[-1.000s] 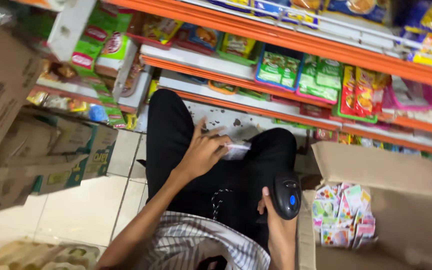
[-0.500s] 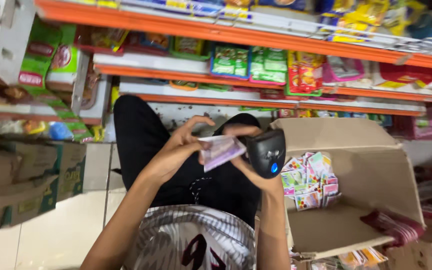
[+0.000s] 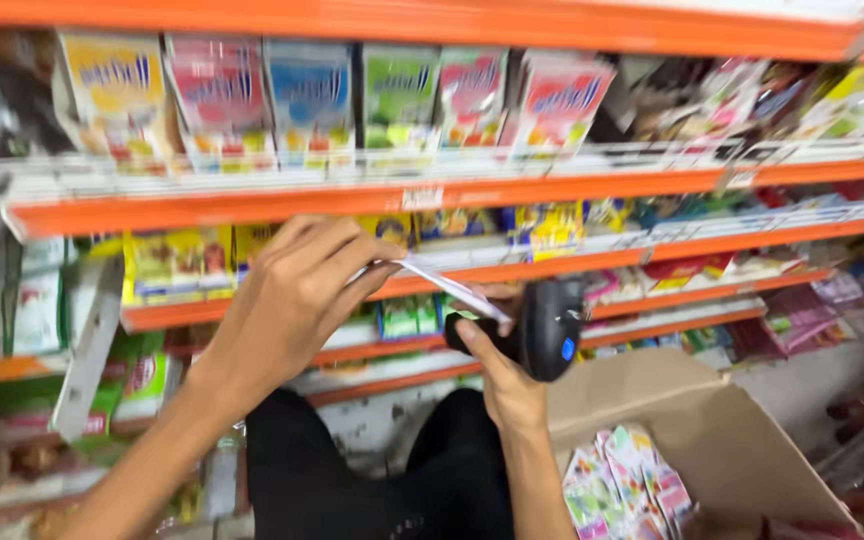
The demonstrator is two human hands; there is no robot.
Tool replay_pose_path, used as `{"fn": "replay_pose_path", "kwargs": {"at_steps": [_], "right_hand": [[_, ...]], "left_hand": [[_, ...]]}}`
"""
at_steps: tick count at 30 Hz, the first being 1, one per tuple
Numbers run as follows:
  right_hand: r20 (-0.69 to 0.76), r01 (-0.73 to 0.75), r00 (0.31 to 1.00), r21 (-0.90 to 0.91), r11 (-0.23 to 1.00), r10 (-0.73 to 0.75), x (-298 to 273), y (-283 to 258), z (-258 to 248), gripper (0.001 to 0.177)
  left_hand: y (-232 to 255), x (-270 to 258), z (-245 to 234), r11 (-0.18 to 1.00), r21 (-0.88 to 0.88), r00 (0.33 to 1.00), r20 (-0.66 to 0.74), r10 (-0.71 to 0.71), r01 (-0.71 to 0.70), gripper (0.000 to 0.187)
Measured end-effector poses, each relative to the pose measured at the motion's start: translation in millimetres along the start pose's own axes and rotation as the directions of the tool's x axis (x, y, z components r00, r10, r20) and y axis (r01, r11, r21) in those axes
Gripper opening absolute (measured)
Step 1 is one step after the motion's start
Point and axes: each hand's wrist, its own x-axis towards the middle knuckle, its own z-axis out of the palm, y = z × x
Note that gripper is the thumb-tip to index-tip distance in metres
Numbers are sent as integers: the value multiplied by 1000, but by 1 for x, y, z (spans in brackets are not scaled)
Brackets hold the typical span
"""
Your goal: The person scans small packets by hand using a handheld barcode scanner and places them onto a shelf among other similar products.
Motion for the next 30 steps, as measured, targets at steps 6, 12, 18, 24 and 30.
{"fn": "replay_pose_path", "kwargs": {"at_steps": [6, 12, 18, 24, 30], "right_hand": [[136, 582, 796, -444, 681, -590, 63, -63, 4, 31], [253, 709, 689, -430, 559, -679, 171, -121, 37, 26], [322, 813, 564, -378, 443, -760, 248, -174, 84, 29], [360, 771, 594, -509, 382, -719, 272, -170, 96, 13], [350, 778, 481, -594, 206, -804, 263, -148, 83, 16]], "left_hand": [[24, 91, -32, 803, 272, 808, -125, 575, -530, 21], [19, 159, -45, 732, 287, 692, -242, 680, -618, 42], [-12, 230, -47, 727, 453, 689, -285, 667, -516, 19], [-31, 261, -33, 815, 279, 794, -214, 569, -509, 22], [-51, 290, -12, 961, -39, 935, -245, 255, -273, 29]]}}
